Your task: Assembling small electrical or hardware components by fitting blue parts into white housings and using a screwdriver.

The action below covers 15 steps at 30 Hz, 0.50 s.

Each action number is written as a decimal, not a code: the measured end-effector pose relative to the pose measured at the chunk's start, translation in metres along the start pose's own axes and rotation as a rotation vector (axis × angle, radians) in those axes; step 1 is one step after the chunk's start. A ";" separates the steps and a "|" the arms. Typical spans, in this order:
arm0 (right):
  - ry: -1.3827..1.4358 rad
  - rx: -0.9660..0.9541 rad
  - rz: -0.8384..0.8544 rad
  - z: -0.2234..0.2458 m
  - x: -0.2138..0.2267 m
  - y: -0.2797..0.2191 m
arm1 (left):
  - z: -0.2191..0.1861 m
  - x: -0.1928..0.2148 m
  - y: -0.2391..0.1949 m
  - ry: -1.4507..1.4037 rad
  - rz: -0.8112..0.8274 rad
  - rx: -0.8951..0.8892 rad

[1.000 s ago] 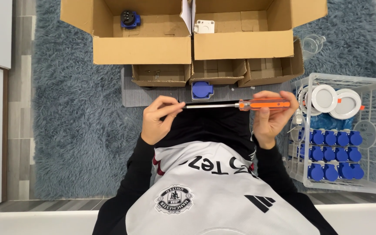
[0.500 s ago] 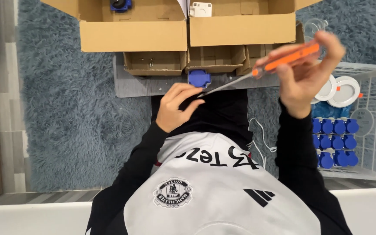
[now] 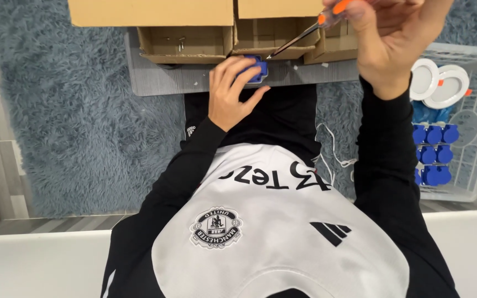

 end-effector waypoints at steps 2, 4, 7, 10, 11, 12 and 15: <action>0.007 -0.019 0.030 0.013 -0.014 0.012 | 0.001 0.000 0.001 -0.007 -0.031 -0.009; 0.009 -0.034 0.058 0.018 -0.026 0.023 | 0.003 -0.001 0.002 -0.014 -0.063 -0.024; -0.011 0.027 0.106 0.018 -0.036 0.033 | 0.006 -0.003 0.002 -0.068 -0.109 -0.032; -0.044 0.052 0.163 0.014 -0.043 0.036 | 0.008 -0.006 0.001 -0.107 -0.137 -0.032; -0.057 0.039 0.189 0.012 -0.044 0.037 | 0.009 -0.008 0.000 -0.114 -0.138 -0.026; -0.070 0.025 0.216 0.011 -0.046 0.037 | 0.010 -0.009 -0.002 -0.122 -0.140 -0.018; -0.047 0.015 0.307 0.020 -0.048 0.046 | 0.009 -0.014 -0.005 -0.129 -0.160 -0.018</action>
Point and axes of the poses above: each hand's wrist, its own y-axis towards the middle knuckle, its own x-axis out of the back of the hand, z = x × y, the point moved 4 cm from there along y, towards the middle knuckle, and after that the axes turned 3 degrees about -y, right-handed, at the moved point
